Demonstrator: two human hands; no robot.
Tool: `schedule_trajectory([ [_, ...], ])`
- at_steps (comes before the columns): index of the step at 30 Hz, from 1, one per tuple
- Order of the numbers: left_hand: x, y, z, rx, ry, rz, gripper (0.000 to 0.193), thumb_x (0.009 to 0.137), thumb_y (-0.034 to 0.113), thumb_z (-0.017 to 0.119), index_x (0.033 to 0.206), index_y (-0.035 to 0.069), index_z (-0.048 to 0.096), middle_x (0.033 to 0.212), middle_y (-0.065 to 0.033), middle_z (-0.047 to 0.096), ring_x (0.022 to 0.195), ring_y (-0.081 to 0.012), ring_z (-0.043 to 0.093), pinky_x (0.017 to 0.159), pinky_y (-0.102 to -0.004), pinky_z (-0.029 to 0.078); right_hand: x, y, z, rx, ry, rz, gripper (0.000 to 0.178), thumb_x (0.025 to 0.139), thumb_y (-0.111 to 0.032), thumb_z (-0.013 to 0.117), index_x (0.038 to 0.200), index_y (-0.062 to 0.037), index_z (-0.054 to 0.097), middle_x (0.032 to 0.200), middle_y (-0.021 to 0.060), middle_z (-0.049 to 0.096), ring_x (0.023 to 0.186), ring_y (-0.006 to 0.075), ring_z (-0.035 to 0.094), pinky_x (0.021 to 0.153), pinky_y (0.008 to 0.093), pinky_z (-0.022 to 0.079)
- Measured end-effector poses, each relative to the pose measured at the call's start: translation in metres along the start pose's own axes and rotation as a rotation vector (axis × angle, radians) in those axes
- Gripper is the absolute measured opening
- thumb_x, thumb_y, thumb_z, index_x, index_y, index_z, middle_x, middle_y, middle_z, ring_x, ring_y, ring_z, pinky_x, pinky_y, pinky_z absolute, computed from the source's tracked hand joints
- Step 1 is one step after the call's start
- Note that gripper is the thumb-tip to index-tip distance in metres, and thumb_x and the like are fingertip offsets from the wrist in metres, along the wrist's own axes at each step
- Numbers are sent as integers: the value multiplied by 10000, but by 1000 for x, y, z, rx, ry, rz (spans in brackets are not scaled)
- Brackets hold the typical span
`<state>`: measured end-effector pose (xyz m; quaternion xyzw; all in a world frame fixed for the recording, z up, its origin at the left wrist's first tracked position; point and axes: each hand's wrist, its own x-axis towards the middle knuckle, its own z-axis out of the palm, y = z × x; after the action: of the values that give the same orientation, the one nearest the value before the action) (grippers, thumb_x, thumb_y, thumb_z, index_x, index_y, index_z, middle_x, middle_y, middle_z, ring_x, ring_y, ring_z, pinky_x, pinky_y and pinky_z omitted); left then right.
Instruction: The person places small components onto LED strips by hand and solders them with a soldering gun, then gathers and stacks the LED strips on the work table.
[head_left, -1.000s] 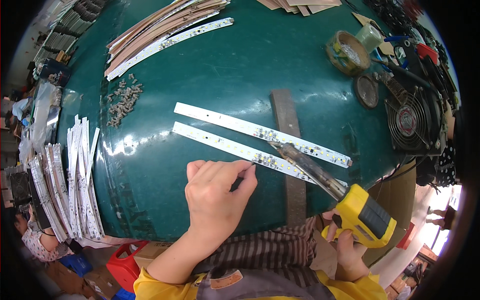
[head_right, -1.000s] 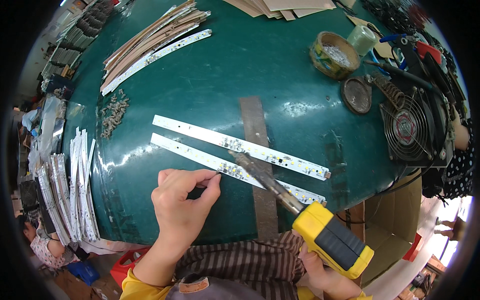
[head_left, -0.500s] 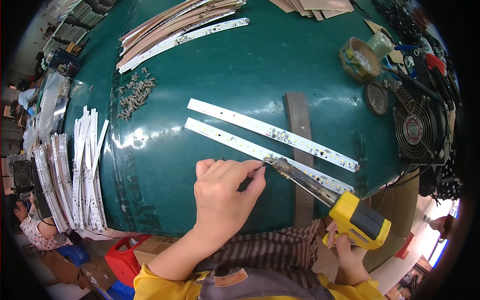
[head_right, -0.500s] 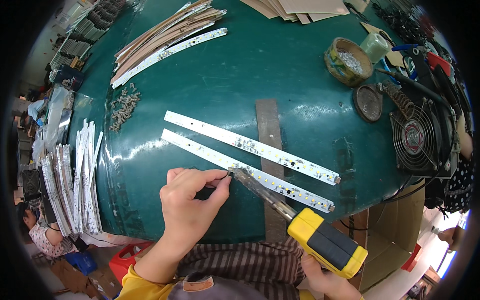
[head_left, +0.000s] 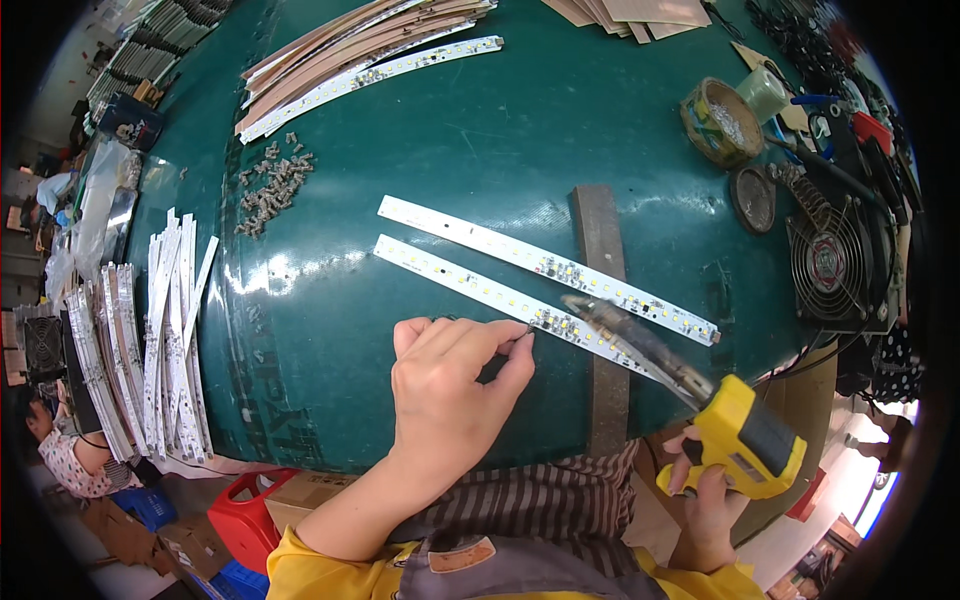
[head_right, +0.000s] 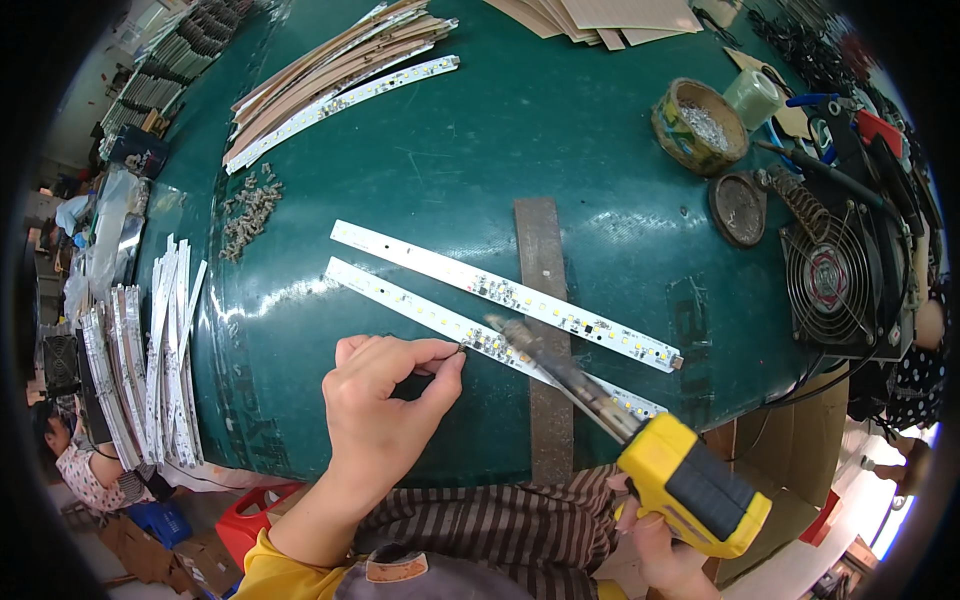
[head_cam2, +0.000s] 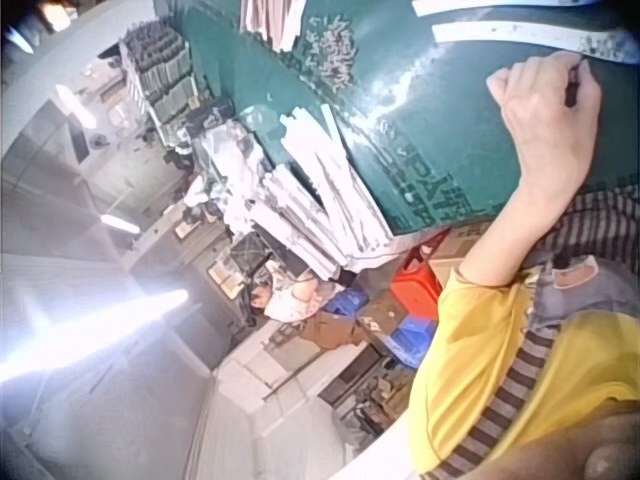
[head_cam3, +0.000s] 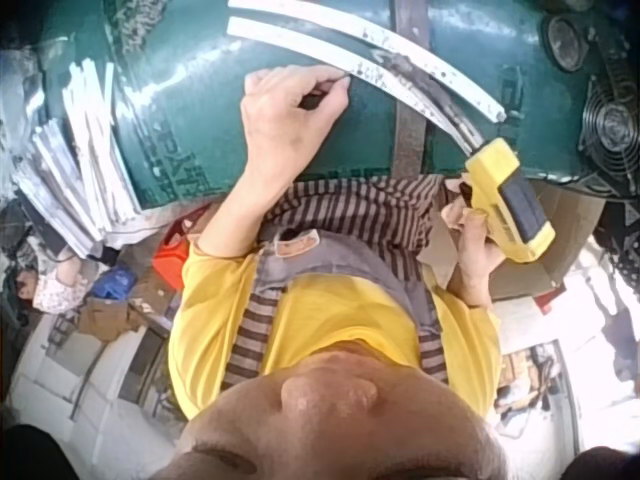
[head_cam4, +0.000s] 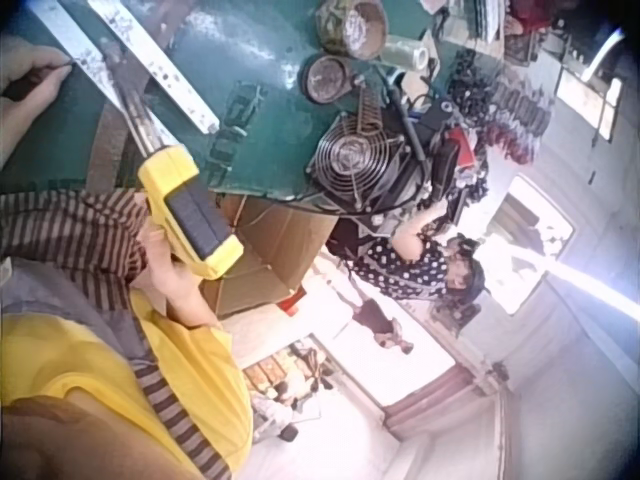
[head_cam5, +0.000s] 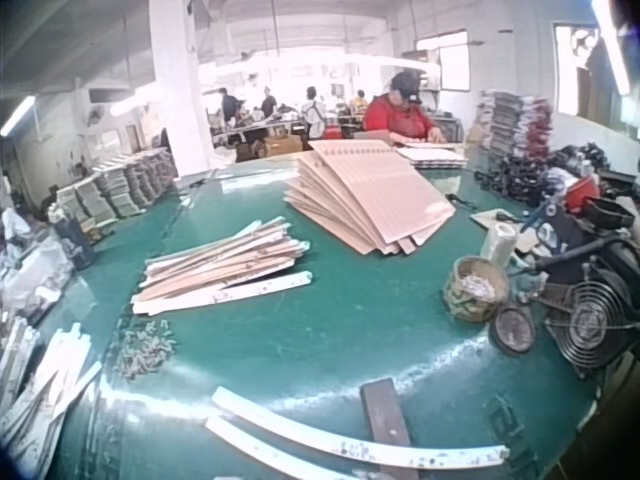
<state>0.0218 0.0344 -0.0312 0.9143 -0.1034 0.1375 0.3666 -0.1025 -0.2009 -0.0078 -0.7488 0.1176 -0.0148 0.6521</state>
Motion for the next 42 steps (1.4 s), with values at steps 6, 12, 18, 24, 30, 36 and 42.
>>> schedule_trajectory([
  [6,-1,0,-1,-7,21,-9,132,705,45,794,808,91,727,671,3,665,595,-149,602,690,-298,394,12,-5,6,5,186,1,543,925,-380,662,1232,45,523,946,116,609,613,101,523,593,201,406],
  [12,-3,-4,-6,2,-24,4,155,701,73,805,833,113,733,695,17,671,612,-149,591,693,-312,385,16,31,-15,-28,355,-162,588,835,66,607,1374,53,374,1289,147,507,1217,222,521,1019,306,429],
  [18,18,-39,-48,97,41,-17,57,764,115,729,760,63,709,746,-90,695,711,-270,665,679,-383,472,17,29,-23,-43,383,-57,581,864,100,559,1403,51,350,1337,142,502,1081,172,555,914,273,448],
  [24,45,-117,-111,377,432,-360,152,807,120,752,898,0,736,814,-138,723,753,-235,702,713,-328,526,22,27,-18,25,324,-72,538,885,85,564,1385,34,371,1286,136,531,864,115,523,733,246,417],
  [30,52,-142,-107,321,362,-385,196,817,146,755,938,-7,737,792,-132,727,731,-182,698,702,-294,521,20,23,-12,-74,354,-134,522,835,115,607,1318,26,430,1255,122,510,969,149,546,813,257,462],
  [36,53,-140,-108,376,311,-297,169,807,90,753,952,4,743,855,-130,728,767,-219,703,738,-294,515,34,7,1,-258,304,-161,607,771,151,672,1318,-8,463,1102,47,552,883,101,504,785,214,430],
  [42,51,-139,-102,328,320,-245,181,806,99,766,963,9,754,871,-108,732,818,-177,689,798,-269,499,38,-2,16,-604,342,-159,462,724,16,802,1132,-18,588,974,48,662,681,98,560,676,234,460],
])
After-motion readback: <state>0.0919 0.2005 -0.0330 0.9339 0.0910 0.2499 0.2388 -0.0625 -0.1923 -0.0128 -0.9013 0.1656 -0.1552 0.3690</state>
